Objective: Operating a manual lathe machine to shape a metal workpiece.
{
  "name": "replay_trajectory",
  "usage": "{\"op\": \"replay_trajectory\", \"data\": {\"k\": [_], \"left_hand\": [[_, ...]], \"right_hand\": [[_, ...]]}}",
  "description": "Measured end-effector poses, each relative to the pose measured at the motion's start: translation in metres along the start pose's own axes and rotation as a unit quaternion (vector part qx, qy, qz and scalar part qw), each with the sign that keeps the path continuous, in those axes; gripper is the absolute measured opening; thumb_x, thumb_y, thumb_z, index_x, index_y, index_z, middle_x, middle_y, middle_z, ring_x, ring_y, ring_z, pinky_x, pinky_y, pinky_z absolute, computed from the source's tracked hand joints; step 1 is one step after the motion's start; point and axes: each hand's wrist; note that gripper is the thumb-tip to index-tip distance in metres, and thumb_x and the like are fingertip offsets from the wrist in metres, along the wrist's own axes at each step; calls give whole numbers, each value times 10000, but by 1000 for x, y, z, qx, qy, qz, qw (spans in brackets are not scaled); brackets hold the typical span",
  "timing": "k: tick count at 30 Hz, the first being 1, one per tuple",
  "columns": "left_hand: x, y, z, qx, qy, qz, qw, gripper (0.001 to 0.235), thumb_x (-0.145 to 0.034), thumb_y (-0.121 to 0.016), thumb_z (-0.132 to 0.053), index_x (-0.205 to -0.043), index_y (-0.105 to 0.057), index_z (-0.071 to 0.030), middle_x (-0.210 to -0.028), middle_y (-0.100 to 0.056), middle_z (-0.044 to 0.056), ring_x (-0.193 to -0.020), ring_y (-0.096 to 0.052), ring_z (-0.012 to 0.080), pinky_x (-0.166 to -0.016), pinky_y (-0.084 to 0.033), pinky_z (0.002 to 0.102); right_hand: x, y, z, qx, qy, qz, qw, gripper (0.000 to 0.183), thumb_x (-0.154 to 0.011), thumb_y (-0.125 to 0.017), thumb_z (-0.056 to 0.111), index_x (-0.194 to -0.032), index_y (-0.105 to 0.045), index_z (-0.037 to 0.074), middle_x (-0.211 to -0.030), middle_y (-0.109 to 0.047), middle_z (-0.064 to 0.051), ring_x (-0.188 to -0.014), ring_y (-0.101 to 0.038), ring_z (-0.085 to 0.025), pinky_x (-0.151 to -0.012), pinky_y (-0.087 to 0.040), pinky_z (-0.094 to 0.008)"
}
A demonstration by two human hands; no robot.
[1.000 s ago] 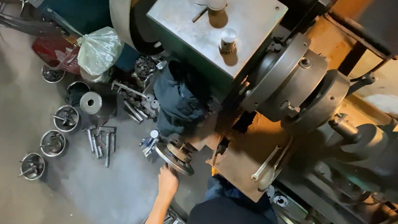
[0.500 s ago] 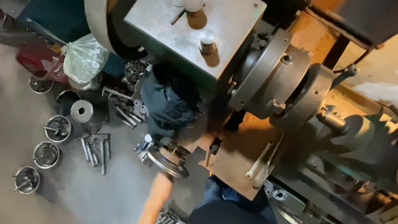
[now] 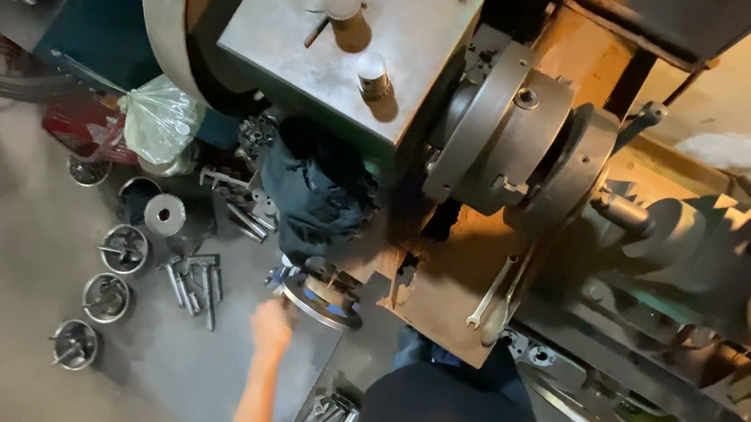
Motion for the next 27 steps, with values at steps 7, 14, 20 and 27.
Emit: {"op": "replay_trajectory", "data": {"k": [7, 14, 20, 27], "left_hand": [[84, -7, -42, 120, -148, 168, 967, 378, -943, -669, -346, -711, -642, -49, -693, -701, 117, -671, -586, 166, -706, -448, 425], [82, 75, -19, 159, -41, -40, 986, 448, -931, -654, -419, -1233, -705, -94, -1029, -633, 97, -969, -524, 260, -871, -405, 403], [119, 105, -104, 266, 82, -146, 949, 634, -1002, -522, -421, -1481, -438, -14, -993, -738, 176, -940, -708, 336, -912, -506, 457], [116, 93, -154, 381, 153, -35, 911, 682, -909, -636, -423, -1429, -415, -42, -1228, -697, 209, -838, -760, 374, -647, -671, 440]], "right_hand": [[-2, -3, -8, -25, 1, -9, 1000, 228, -1251, -652, -133, -1468, -582, -121, -1447, -622, -263, -1356, -613, -348, -1227, -493, -432], [2, -3, -8, -31, 31, -11, 999, 183, -1268, -583, -172, -1447, -567, -136, -1486, -580, -289, -1533, -482, -399, -1326, -379, -532], [0, -3, 6, -65, 17, -24, 997, 157, -1278, -669, -128, -1421, -607, -106, -1436, -615, -232, -1393, -600, -359, -1284, -483, -452], [-2, -4, 5, -78, 7, -22, 997, 149, -1294, -670, -78, -1427, -609, -109, -1405, -617, -226, -1352, -621, -362, -1249, -513, -448]]}}
Point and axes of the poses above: each hand's wrist, its own x-axis away from the middle knuckle, its own y-axis out of the back of the hand, z = x × y
